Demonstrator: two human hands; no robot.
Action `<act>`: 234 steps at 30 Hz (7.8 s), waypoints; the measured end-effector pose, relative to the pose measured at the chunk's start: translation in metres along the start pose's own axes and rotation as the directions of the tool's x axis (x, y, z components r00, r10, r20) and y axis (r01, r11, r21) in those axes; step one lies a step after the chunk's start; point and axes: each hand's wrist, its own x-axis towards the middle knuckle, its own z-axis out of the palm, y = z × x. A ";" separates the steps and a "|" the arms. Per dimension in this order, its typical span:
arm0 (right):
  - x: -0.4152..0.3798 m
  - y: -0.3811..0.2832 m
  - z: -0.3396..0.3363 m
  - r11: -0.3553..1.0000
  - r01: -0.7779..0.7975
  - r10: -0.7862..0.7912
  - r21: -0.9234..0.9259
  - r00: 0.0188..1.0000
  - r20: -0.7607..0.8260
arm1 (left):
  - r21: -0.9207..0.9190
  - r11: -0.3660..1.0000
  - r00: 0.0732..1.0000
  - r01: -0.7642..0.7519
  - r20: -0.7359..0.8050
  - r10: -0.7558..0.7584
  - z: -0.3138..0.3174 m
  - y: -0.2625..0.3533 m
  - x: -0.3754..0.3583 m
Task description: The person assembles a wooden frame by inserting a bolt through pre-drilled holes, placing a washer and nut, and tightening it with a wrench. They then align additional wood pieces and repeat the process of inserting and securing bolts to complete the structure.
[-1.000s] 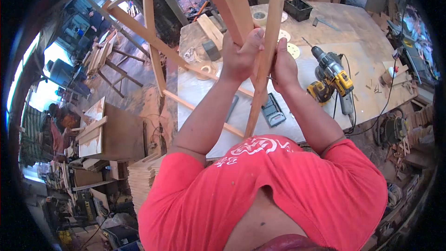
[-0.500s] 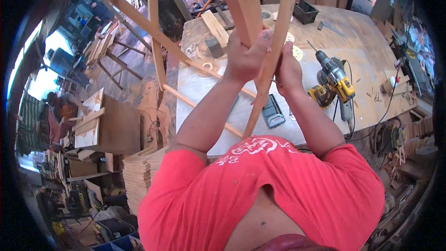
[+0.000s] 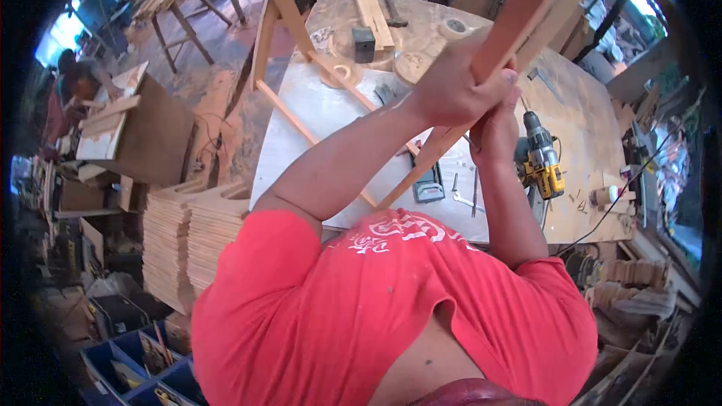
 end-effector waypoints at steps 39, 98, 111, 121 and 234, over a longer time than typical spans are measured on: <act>0.012 0.003 -0.001 0.990 0.089 -0.113 -0.113 0.969 -0.220 | -0.021 0.992 0.991 -0.127 0.032 0.128 0.000 -0.015 0.006; -0.057 0.073 0.022 0.845 0.400 -0.017 -0.354 0.682 0.731 | 0.142 0.836 0.833 0.531 -0.271 -0.483 -0.079 0.043 -0.186; -0.007 0.116 -0.202 0.266 0.207 -0.096 -0.941 0.977 0.188 | 0.170 0.851 0.792 0.497 -0.490 -0.365 -0.068 0.030 -0.201; 0.031 0.133 -0.249 0.044 0.206 0.162 -0.978 0.964 0.210 | 0.015 0.794 0.735 0.607 -0.389 -0.555 -0.127 0.075 -0.245; -0.016 0.174 0.129 0.903 -0.397 0.162 -0.166 -0.044 0.986 | 0.068 0.753 0.651 0.655 -0.556 -0.517 -0.124 0.103 -0.241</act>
